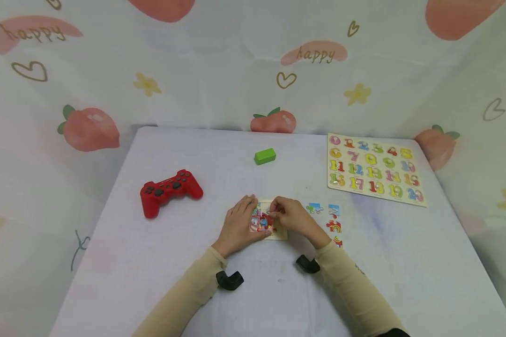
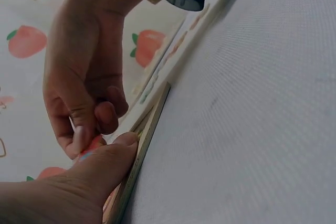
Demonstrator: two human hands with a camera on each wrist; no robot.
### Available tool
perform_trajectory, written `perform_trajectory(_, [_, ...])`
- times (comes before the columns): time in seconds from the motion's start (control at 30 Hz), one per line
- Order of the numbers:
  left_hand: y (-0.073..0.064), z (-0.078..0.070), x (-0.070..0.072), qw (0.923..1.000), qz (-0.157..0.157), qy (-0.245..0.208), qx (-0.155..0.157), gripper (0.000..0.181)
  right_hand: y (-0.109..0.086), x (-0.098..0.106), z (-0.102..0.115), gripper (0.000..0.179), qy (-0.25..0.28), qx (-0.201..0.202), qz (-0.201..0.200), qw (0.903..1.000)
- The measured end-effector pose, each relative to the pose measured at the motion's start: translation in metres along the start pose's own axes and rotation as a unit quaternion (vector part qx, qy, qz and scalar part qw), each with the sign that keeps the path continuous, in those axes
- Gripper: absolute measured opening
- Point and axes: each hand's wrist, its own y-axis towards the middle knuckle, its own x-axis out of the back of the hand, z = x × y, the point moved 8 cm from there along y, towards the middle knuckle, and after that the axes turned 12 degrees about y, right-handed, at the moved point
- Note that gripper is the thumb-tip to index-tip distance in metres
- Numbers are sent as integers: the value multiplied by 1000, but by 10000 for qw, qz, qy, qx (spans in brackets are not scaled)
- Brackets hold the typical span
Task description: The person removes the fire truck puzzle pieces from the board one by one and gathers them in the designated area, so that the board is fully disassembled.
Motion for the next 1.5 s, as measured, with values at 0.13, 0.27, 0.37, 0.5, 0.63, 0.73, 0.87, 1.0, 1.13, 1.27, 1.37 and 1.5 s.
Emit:
perform_trajectory(0.13, [1,0,-2,10000,-3,1,-5,94,1,1,-1,5,114,-79,48,9999])
perform_trajectory(0.27, [1,-1,-2,10000,34,45,-37,96,-3,12,-1,6,198,-159,-104,9996])
perform_trajectory(0.37, [1,-2,-1,9998,-5,156,-95,96,-8,25,-4,7,240,-247,-171,9993])
perform_trajectory(0.5, [-1,-3,-1,9992,-101,361,-143,96,-19,48,-13,9,73,-409,-187,9990])
perform_trajectory(0.63, [-1,-3,-3,9986,-67,503,-166,96,-36,73,-29,10,-90,-667,-179,9976])
perform_trajectory(0.73, [-1,-2,-4,9982,-41,573,-180,96,-47,86,-42,12,-177,-801,-137,9965])
perform_trajectory(0.87, [-1,-2,-3,9981,-149,560,-223,96,-55,92,-56,14,-174,-925,-90,9955])
perform_trajectory(1.0, [-1,-3,-1,9982,-183,528,-238,95,-57,90,-66,13,-87,-1066,-97,9942])
perform_trajectory(1.13, [-2,-3,-2,9981,-109,560,-233,95,-55,88,-73,11,-192,-1089,-221,9936])
perform_trajectory(1.27, [-2,-3,-2,9979,-124,577,-252,95,-54,86,-77,10,-274,-1103,-303,9931])
perform_trajectory(1.37, [-2,-3,-2,9980,-169,563,-244,94,-54,85,-78,9,-290,-1115,-323,9928])
perform_trajectory(1.5, [-1,-2,-2,9983,-133,524,-219,94,-54,84,-76,8,-483,-1014,-377,9930])
